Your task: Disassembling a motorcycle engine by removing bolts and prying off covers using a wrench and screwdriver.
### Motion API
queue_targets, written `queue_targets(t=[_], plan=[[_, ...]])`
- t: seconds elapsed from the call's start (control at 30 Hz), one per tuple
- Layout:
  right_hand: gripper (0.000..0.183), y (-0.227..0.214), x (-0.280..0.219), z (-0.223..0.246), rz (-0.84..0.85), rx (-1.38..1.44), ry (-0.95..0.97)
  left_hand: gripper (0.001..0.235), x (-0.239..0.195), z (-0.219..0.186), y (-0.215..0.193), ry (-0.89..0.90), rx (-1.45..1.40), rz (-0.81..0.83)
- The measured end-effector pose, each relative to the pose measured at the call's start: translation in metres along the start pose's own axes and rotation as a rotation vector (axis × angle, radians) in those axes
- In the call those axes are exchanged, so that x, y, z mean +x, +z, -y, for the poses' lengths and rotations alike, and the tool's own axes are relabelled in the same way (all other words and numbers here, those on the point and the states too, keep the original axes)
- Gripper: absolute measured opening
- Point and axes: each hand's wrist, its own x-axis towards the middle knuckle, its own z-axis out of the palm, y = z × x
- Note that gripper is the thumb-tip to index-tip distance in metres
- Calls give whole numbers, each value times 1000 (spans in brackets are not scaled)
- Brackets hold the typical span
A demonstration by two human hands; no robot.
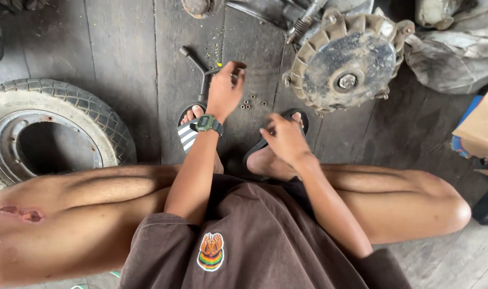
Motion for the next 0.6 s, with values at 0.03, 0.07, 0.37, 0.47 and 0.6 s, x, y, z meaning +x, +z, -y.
queue_targets(t=[0.03,0.07,0.37,0.47,0.6], plan=[[33,23,13,-19,-1,-41,30,17,-2,6,0,-19,-56,-33],[34,47,25,-38,-1,-82,61,18,-4,11,1,-39,-113,-66],[16,108,78,-107,-242,-186,50,19,-2,-16,12,32,-222,9],[13,99,72,-104,-361,16,-54,18,-4,-50,-2,117,-275,-16],[12,69,52,-63,-467,173,-167,18,-2,-64,-3,157,-279,-37]])
